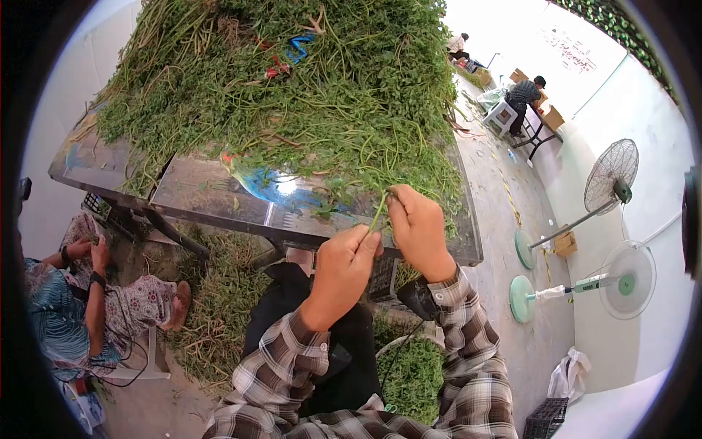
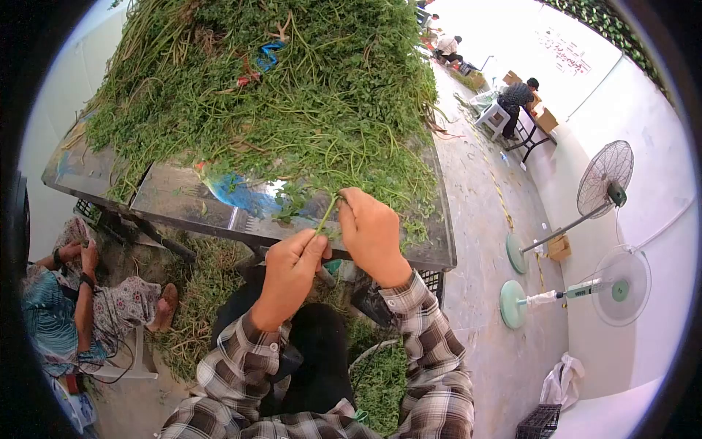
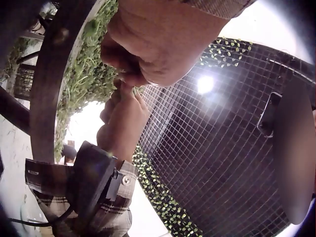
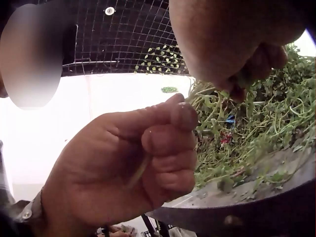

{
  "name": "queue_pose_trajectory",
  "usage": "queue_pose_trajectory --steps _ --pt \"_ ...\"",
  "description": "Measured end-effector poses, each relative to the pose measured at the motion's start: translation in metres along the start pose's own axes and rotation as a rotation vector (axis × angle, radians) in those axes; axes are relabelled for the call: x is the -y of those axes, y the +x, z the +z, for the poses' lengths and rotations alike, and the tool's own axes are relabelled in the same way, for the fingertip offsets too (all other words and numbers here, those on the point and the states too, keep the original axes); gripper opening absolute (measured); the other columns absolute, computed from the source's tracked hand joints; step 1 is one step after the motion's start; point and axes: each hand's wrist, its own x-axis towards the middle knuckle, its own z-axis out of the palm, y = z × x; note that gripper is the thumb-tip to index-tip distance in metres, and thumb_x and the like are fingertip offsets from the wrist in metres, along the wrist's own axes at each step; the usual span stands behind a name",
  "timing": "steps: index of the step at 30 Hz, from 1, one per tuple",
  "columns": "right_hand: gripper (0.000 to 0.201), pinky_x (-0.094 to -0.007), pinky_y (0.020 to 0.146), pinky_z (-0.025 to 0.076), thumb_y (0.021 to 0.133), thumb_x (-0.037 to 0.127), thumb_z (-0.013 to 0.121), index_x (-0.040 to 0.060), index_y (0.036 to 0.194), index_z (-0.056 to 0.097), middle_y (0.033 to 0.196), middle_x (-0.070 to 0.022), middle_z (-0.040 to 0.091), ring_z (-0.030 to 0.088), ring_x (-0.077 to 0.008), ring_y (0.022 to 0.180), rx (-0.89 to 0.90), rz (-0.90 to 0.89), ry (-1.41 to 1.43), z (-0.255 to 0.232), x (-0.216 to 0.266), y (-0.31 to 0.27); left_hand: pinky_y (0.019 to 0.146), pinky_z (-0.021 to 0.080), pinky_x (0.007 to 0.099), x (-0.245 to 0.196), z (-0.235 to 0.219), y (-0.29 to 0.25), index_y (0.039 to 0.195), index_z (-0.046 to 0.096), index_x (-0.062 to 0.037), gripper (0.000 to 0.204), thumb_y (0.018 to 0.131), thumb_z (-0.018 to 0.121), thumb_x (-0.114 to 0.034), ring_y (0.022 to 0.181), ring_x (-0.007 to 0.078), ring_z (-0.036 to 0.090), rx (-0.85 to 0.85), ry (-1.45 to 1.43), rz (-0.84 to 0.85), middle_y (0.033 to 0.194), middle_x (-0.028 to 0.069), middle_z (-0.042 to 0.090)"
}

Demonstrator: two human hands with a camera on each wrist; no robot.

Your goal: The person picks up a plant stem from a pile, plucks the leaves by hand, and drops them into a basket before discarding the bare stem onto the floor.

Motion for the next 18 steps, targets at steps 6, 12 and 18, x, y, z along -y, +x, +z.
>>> queue_pose_trajectory --steps 6,12,18 --pt "0.016 -0.0361 0.053 0.041 0.083 0.013 0.055 0.0012 0.093 0.058 0.069 -0.0128 0.06 0.055 -0.0263 0.058 -0.185 0.224 -0.031 -0.023 -0.07 0.011 0.049 0.034 0.0259 -0.006 -0.005 -0.004 0.071 0.054 -0.0003 0.029 0.092 0.05 -0.019 0.053 0.0073 0.042 0.032 0.031 0.1 0.056 0.0027 0.046" --pt "0.018 -0.0203 0.044 0.029 0.09 0.02 0.053 0.0034 0.089 0.06 0.067 0.0046 0.051 0.036 -0.0021 0.052 0.064 0.731 0.808 -0.027 -0.052 -0.009 0.049 0.032 0.0247 -0.008 -0.004 -0.004 0.072 0.054 -0.0009 0.031 0.094 0.048 -0.022 0.053 0.0064 0.038 0.016 -0.017 0.004 0.056 -0.0001 0.042" --pt "0.013 -0.0187 0.04 0.025 0.092 0.017 0.05 0.0041 0.094 0.053 0.086 -0.0003 0.053 0.031 -0.0029 0.047 0.139 0.699 1.146 -0.008 -0.038 -0.009 0.049 0.03 0.0235 -0.014 -0.002 -0.005 0.073 0.054 -0.0024 0.034 0.095 0.046 -0.027 0.054 0.0052 0.037 0.024 -0.146 -0.098 0.057 -0.0021 0.041"
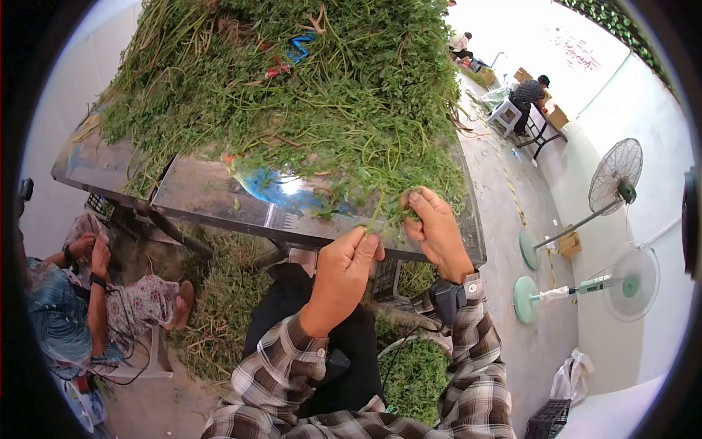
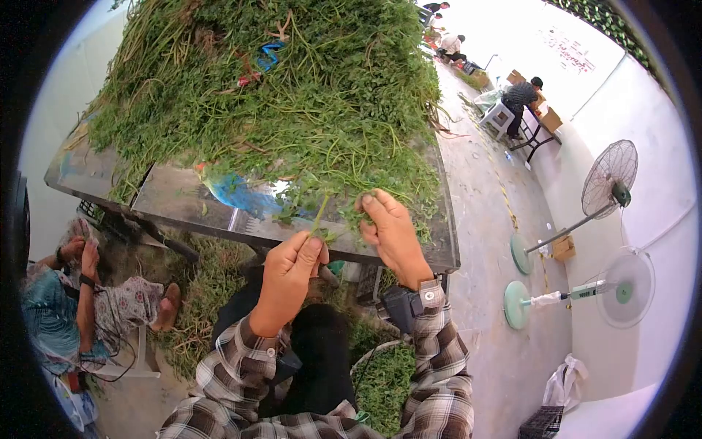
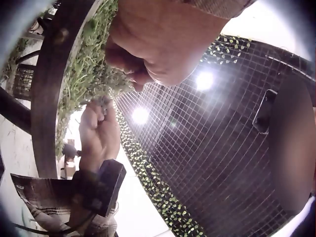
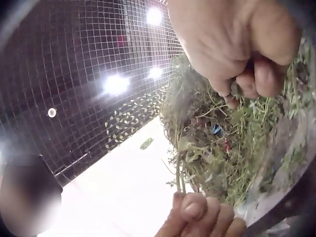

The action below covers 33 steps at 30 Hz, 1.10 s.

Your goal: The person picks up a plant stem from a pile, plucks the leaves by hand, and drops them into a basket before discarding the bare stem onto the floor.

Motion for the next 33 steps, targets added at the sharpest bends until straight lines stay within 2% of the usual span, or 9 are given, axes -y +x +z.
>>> queue_pose_trajectory --steps 5,7,10,14,26,28,29,31,33 --pt "0.017 -0.0178 0.04 0.025 0.092 0.016 0.051 0.0031 0.103 0.052 0.087 -0.0025 0.053 0.032 -0.003 0.049 0.061 0.108 0.036 0.019 0.01 -0.008 0.047 0.028 0.023 -0.002 0.0 -0.001 0.073 0.053 -0.0031 0.033 0.095 0.046 -0.026 0.051 0.0053 0.036 0.071 -0.142 -0.033 0.054 -0.0021 0.04" --pt "0.03 -0.0165 0.039 0.026 0.09 0.014 0.054 0.0048 0.118 0.048 0.086 -0.0035 0.053 0.032 -0.003 0.05 0.064 0.13 -0.011 0.029 0.016 -0.01 0.047 0.028 0.0229 -0.004 0.0 -0.002 0.073 0.053 -0.0031 0.033 0.095 0.046 -0.027 0.051 0.0052 0.035 0.082 -0.141 -0.045 0.054 -0.0024 0.04" --pt "0.043 -0.0154 0.039 0.026 0.088 0.012 0.055 0.0086 0.129 0.042 0.087 -0.0029 0.052 0.035 -0.0024 0.052 0.111 0.088 0.001 0.041 0.023 -0.012 0.047 0.028 0.0222 -0.003 -0.001 0.0 0.073 0.053 -0.0035 0.034 0.095 0.047 -0.029 0.051 0.0046 0.035 0.099 -0.202 -0.051 0.055 -0.0031 0.04" --pt "0.046 -0.0148 0.038 0.026 0.087 0.011 0.056 0.0109 0.13 0.042 0.088 -0.0016 0.052 0.038 -0.0018 0.056 0.154 0.044 -0.009 0.044 0.021 -0.006 0.046 0.027 0.0198 -0.002 -0.005 0.001 0.073 0.055 -0.0047 0.035 0.095 0.047 -0.031 0.052 0.0027 0.036 0.134 -0.334 -0.117 0.057 -0.0043 0.041" --pt "0.029 -0.0153 0.042 0.033 0.088 0.015 0.057 0.0068 0.115 0.052 0.08 0.0031 0.055 0.045 -0.0011 0.061 0.275 0.06 0.09 0.039 0.003 0.009 0.052 0.028 0.0204 -0.005 -0.006 0.001 0.071 0.054 -0.0049 0.037 0.094 0.047 -0.033 0.055 0.0044 0.039 0.161 -0.346 -0.144 0.059 -0.0037 0.043" --pt "0.023 -0.0192 0.049 0.039 0.085 0.011 0.058 0.0055 0.107 0.056 0.083 0.0028 0.059 0.047 -0.0027 0.06 0.073 -0.011 0.071 0.046 0.003 0.008 0.05 0.027 0.0198 -0.003 -0.007 0.001 0.072 0.054 -0.0045 0.036 0.094 0.047 -0.032 0.055 0.0035 0.038 0.164 -0.347 -0.133 0.058 -0.0041 0.043" --pt "0.023 -0.0192 0.049 0.039 0.085 0.011 0.058 0.0055 0.107 0.056 0.083 0.0028 0.059 0.047 -0.0027 0.06 0.073 -0.011 0.071 0.044 0.002 0.008 0.047 0.026 0.0191 -0.003 -0.007 0.001 0.072 0.055 -0.0041 0.036 0.094 0.047 -0.031 0.054 0.0027 0.037 0.165 -0.347 -0.121 0.058 -0.0045 0.043" --pt "0.016 -0.0257 0.055 0.043 0.083 0.007 0.056 0.0023 0.097 0.059 0.082 -0.0033 0.063 0.053 -0.0108 0.06 -0.019 -0.228 -0.379 0.038 0.001 0.009 0.048 0.027 0.0197 -0.005 -0.007 0.001 0.072 0.054 -0.004 0.036 0.094 0.048 -0.031 0.054 0.0031 0.037 0.16 -0.34 -0.13 0.058 -0.0042 0.043" --pt "0.014 -0.0281 0.056 0.044 0.082 0.007 0.055 0.0007 0.094 0.059 0.081 -0.0081 0.062 0.055 -0.0155 0.061 -0.08 -0.358 -0.62 0.037 0.006 0.006 0.048 0.027 0.0202 -0.005 -0.006 0.002 0.071 0.054 -0.0038 0.035 0.094 0.048 -0.03 0.054 0.0034 0.037 0.157 -0.331 -0.14 0.057 -0.004 0.042"
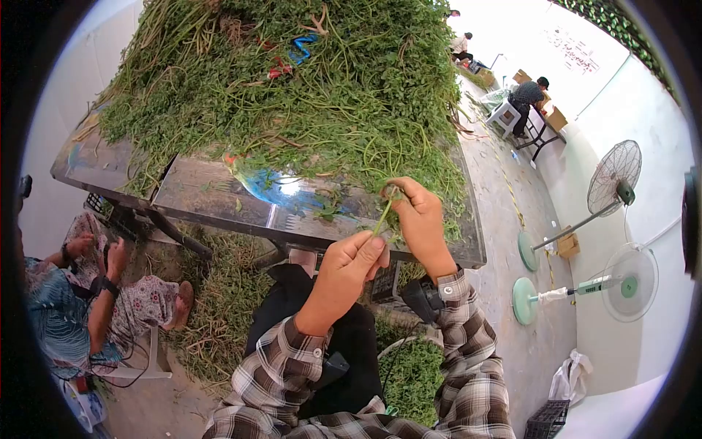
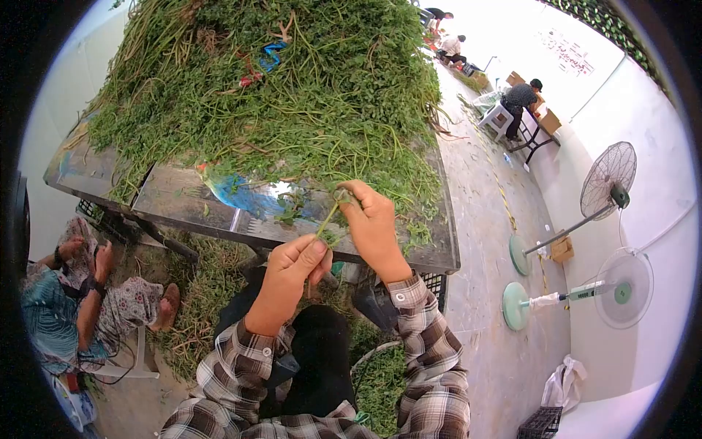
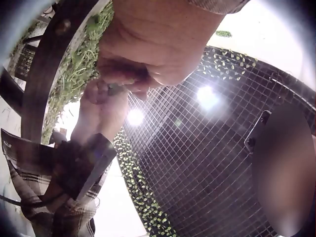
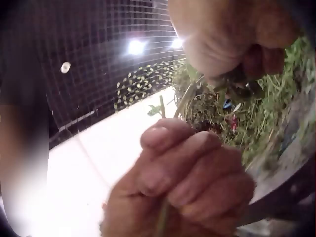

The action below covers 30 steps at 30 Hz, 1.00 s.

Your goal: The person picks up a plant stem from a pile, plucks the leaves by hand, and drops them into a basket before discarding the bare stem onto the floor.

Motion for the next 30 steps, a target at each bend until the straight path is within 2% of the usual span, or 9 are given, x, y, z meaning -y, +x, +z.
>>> queue_pose_trajectory --steps 2,4,6,9,11,17,20,24,30 --pt "0.012 -0.0305 0.057 0.044 0.081 0.006 0.054 -0.0009 0.09 0.058 0.079 -0.0128 0.062 0.057 -0.0203 0.062 -0.057 -0.119 -0.246 -0.004 0.0 0.003 0.048 0.027 0.0212 0.002 0.0 0.001 0.07 0.053 -0.0037 0.035 0.094 0.048 -0.029 0.054 0.0038 0.036 -0.009 0.021 0.013 0.057 -0.004 0.041" --pt "0.015 -0.0342 0.056 0.043 0.082 0.009 0.054 -0.0008 0.092 0.059 0.074 -0.0182 0.058 0.056 -0.0264 0.063 -0.166 -0.518 -0.43 -0.008 -0.013 0.014 0.049 0.027 0.0214 0.001 0.002 -0.001 0.069 0.052 -0.0037 0.035 0.094 0.048 -0.028 0.053 0.0038 0.035 -0.009 0.076 0.032 0.057 -0.0042 0.039" --pt "0.018 -0.028 0.054 0.041 0.081 0.01 0.053 0.0029 0.094 0.064 0.067 -0.0068 0.06 0.052 -0.0122 0.057 -0.259 -0.241 -0.518 -0.036 -0.034 0.03 0.049 0.027 0.0215 0.001 0.002 -0.003 0.069 0.052 -0.0037 0.034 0.094 0.048 -0.027 0.053 0.0038 0.034 -0.003 0.133 0.055 0.056 -0.0044 0.038" --pt "0.017 -0.0267 0.047 0.036 0.083 0.015 0.054 0.0029 0.09 0.065 0.065 -0.0036 0.058 0.046 -0.0094 0.049 -0.372 -0.122 -0.522 -0.082 -0.047 0.039 0.05 0.026 0.0208 0.002 -0.003 -0.002 0.069 0.052 -0.0034 0.036 0.094 0.048 -0.029 0.053 0.0042 0.034 0.028 0.116 0.07 0.057 -0.004 0.039" --pt "0.018 -0.0225 0.041 0.029 0.084 0.018 0.056 0.003 0.086 0.065 0.064 0.0001 0.055 0.038 -0.0052 0.045 -0.41 0.148 -0.106 -0.089 -0.042 0.025 0.05 0.026 0.0207 0.002 -0.003 0.0 0.069 0.053 -0.0038 0.035 0.094 0.048 -0.029 0.053 0.0036 0.034 -0.078 0.107 0.093 0.057 -0.0041 0.039" --pt "0.018 -0.0193 0.039 0.025 0.085 0.019 0.057 0.0025 0.084 0.064 0.065 0.0021 0.054 0.034 -0.0029 0.045 -0.375 0.275 0.045 -0.077 -0.029 -0.01 0.043 0.022 0.0187 0.011 0.006 0.003 0.072 0.054 -0.0067 0.034 0.094 0.048 -0.032 0.047 0.0012 0.032 -0.146 0.067 0.081 0.054 -0.0054 0.039" --pt "0.017 -0.0284 0.061 0.044 0.084 0.01 0.053 -0.0017 0.093 0.062 0.076 -0.0094 0.063 0.058 -0.017 0.068 -0.229 0.005 -0.214 -0.065 -0.019 -0.023 0.042 0.022 0.0188 0.017 0.007 0.005 0.071 0.054 -0.0071 0.034 0.094 0.049 -0.033 0.047 0.0013 0.031 -0.13 0.058 0.074 0.054 -0.0056 0.039" --pt "0.02 -0.0363 0.073 0.047 0.079 0.003 0.052 -0.0022 0.097 0.059 0.09 -0.0205 0.061 0.06 -0.0359 0.084 -0.115 -0.244 -0.485 -0.049 0.006 -0.04 0.042 0.022 0.0185 0.02 0.01 0.006 0.072 0.054 -0.0066 0.032 0.092 0.052 -0.032 0.047 0.0012 0.032 -0.111 -0.031 0.027 0.054 -0.0061 0.039" --pt "0.022 -0.039 0.07 0.049 0.078 0.004 0.055 0.0001 0.1 0.058 0.093 -0.0195 0.061 0.06 -0.0363 0.083 -0.098 -0.45 -0.568 -0.036 0.009 -0.05 0.047 0.025 0.0207 0.013 0.023 0.004 0.081 0.058 -0.001 0.028 0.088 0.06 -0.028 0.055 0.0008 0.031 -0.112 0.091 0.027 0.062 -0.0076 0.043"
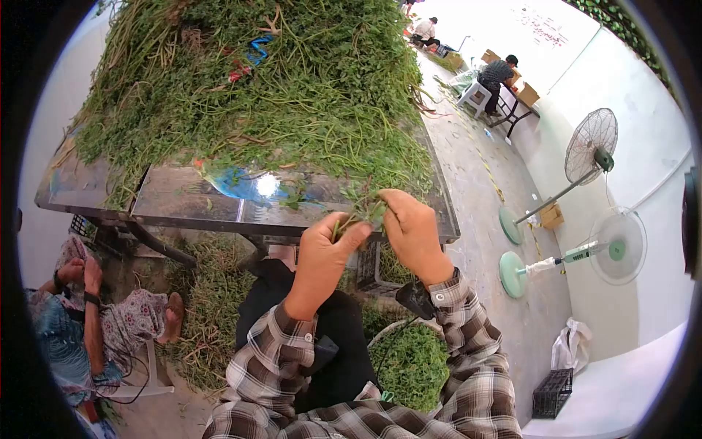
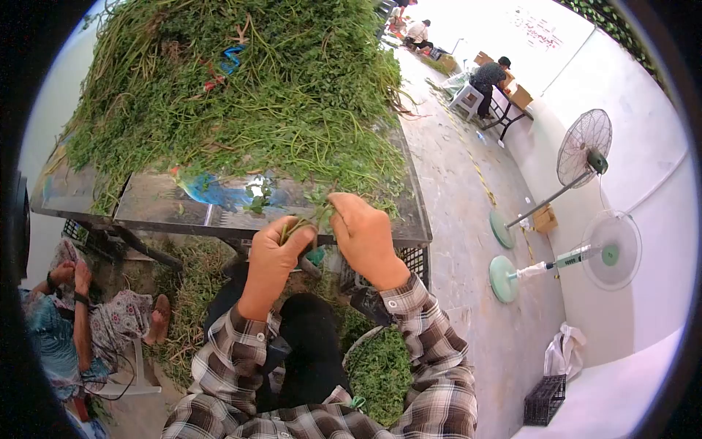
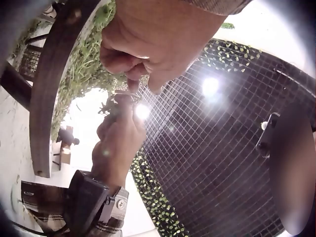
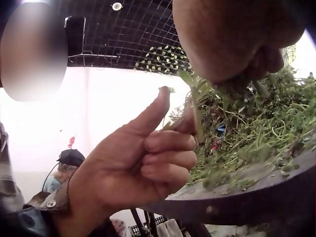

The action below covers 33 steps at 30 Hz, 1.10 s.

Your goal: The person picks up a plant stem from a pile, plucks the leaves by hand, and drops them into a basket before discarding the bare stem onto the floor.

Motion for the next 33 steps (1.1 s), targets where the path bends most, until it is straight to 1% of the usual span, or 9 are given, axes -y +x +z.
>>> queue_pose_trajectory --steps 5,16,18,20,22,25,27,29,33 --pt "0.021 -0.0395 0.065 0.049 0.078 0.003 0.055 0.0008 0.098 0.058 0.089 -0.0183 0.061 0.059 -0.0366 0.079 0.046 0.024 0.032 0.005 0.007 0.001 0.051 0.03 0.0225 0.001 -0.008 0.0 0.072 0.059 -0.0011 0.026 0.085 0.063 -0.024 0.056 0.0038 0.036 0.048 0.182 -0.007 0.058 -0.0049 0.045" --pt "0.02 -0.0419 0.062 0.045 0.078 0.005 0.051 0.0002 0.097 0.058 0.077 -0.0207 0.058 0.057 -0.0397 0.072 0.066 0.082 0.108 0.016 -0.007 0.006 0.051 0.028 0.0237 0.002 -0.009 0.001 0.064 0.051 -0.0017 0.031 0.087 0.057 -0.021 0.056 0.0044 0.034 0.101 0.141 0.074 0.057 -0.0036 0.04" --pt "0.017 -0.0406 0.06 0.044 0.081 0.008 0.05 0.0007 0.094 0.059 0.075 -0.0206 0.059 0.056 -0.0392 0.069 0.043 0.183 -0.157 0.014 -0.027 0.006 0.051 0.028 0.0235 -0.002 -0.008 -0.004 0.065 0.051 -0.0015 0.031 0.088 0.057 -0.021 0.057 0.0042 0.034 0.116 0.142 0.066 0.057 -0.0035 0.04" --pt "0.017 -0.0354 0.056 0.043 0.083 0.012 0.05 0.0003 0.09 0.061 0.07 -0.0161 0.06 0.057 -0.0291 0.061 -0.115 0.353 -0.064 -0.01 -0.07 0.006 0.052 0.032 0.0246 -0.005 -0.011 -0.011 0.065 0.05 -0.0019 0.029 0.088 0.056 -0.019 0.058 0.0044 0.035 0.284 0.087 0.103 0.057 -0.002 0.042" --pt "0.019 -0.0295 0.055 0.04 0.084 0.014 0.052 -0.0015 0.086 0.063 0.069 -0.0108 0.06 0.053 -0.0163 0.059 -0.208 0.615 0.128 -0.033 -0.084 0.002 0.053 0.032 0.024 -0.007 -0.015 -0.005 0.066 0.05 -0.0028 0.029 0.089 0.055 -0.02 0.059 0.0043 0.036 0.205 0.07 0.09 0.059 -0.0031 0.043" --pt "0.02 -0.0264 0.057 0.04 0.083 0.014 0.053 -0.0024 0.085 0.064 0.068 -0.0071 0.059 0.05 -0.0098 0.062 -0.224 0.72 0.193 -0.047 -0.079 -0.02 0.055 0.032 0.0224 -0.004 -0.013 -0.001 0.07 0.052 -0.0043 0.029 0.092 0.052 -0.023 0.06 0.0044 0.037 0.147 -0.026 0.03 0.061 -0.0057 0.043" --pt "0.02 -0.0261 0.06 0.04 0.084 0.015 0.053 -0.0027 0.086 0.063 0.069 -0.007 0.059 0.052 -0.0106 0.065 -0.241 0.712 0.182 -0.045 -0.084 -0.049 0.053 0.029 0.0207 0.002 -0.01 -0.001 0.071 0.052 -0.0056 0.029 0.093 0.05 -0.024 0.059 0.0028 0.035 0.055 -0.013 0.031 0.062 -0.0065 0.041" --pt "0.021 -0.0213 0.041 0.026 0.086 0.021 0.056 0.0018 0.086 0.064 0.058 0.0046 0.048 0.035 -0.0024 0.046 -0.223 0.716 0.17 -0.045 -0.084 -0.076 0.052 0.026 0.0191 0.007 -0.011 -0.002 0.071 0.053 -0.0074 0.03 0.094 0.049 -0.026 0.058 0.0012 0.033 0.063 -0.011 -0.013 0.063 -0.0069 0.04" --pt "0.019 -0.0206 0.041 0.026 0.087 0.02 0.055 0.0038 0.084 0.064 0.058 0.0041 0.049 0.036 -0.0023 0.045 -0.258 0.844 0.185 -0.054 -0.084 -0.143 0.053 0.03 0.0182 0.004 0.001 -0.002 0.074 0.055 -0.007 0.031 0.094 0.048 -0.03 0.058 0.0027 0.038 0.006 -0.043 0.054 0.069 -0.0047 0.048"
